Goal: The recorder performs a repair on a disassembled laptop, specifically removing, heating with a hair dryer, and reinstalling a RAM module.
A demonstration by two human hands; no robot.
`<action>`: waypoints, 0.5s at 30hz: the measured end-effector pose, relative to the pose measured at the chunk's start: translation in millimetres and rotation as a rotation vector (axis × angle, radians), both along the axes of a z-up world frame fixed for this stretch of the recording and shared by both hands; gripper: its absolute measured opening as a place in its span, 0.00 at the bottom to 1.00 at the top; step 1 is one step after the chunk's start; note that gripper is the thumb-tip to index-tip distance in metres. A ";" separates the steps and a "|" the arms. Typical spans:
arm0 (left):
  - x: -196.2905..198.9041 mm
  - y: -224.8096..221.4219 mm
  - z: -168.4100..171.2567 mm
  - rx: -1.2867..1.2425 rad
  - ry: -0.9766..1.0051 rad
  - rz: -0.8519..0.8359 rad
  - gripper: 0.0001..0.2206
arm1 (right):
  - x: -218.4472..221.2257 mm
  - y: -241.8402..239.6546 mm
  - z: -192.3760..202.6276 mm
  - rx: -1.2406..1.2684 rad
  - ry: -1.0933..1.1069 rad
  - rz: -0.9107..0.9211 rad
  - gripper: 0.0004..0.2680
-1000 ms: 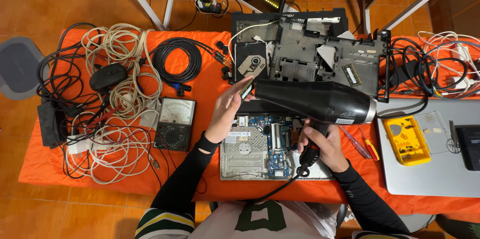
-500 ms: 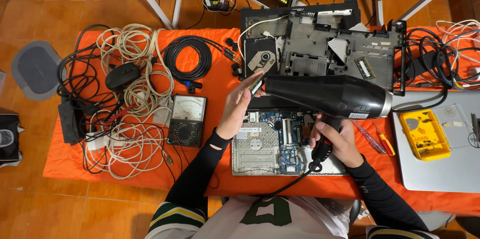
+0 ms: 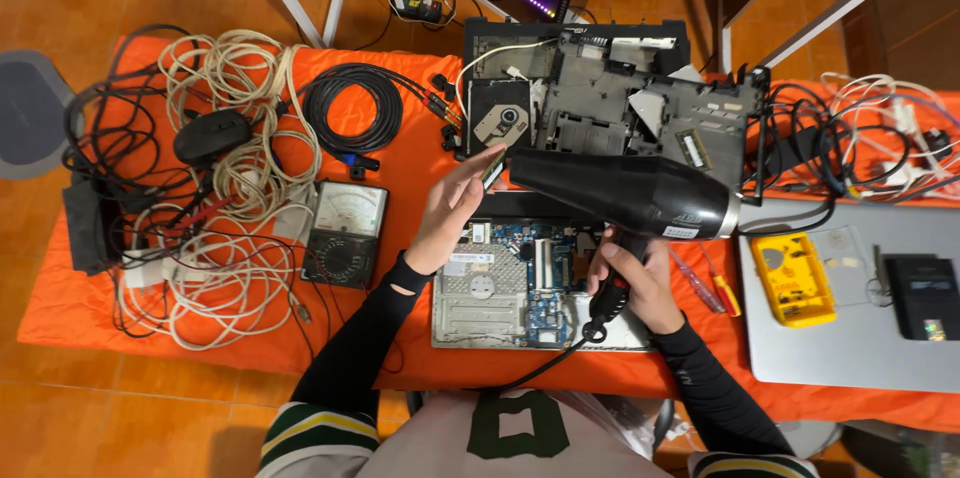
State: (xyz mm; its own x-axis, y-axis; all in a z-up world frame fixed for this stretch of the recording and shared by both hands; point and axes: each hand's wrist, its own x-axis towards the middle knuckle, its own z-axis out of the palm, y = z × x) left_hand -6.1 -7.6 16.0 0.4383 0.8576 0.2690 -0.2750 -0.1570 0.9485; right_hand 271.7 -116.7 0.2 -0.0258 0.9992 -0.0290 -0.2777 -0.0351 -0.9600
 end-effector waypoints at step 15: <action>-1.8 2.7 -6.7 0.049 0.040 0.034 0.31 | 2.5 -4.0 -3.1 0.042 0.021 0.028 0.06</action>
State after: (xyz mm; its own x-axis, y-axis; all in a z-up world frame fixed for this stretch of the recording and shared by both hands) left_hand -7.9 -4.9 9.3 0.4205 0.8583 0.2942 -0.2307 -0.2124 0.9496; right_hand 274.2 -120.7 -2.9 -0.0542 0.9984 0.0134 -0.2976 -0.0034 -0.9547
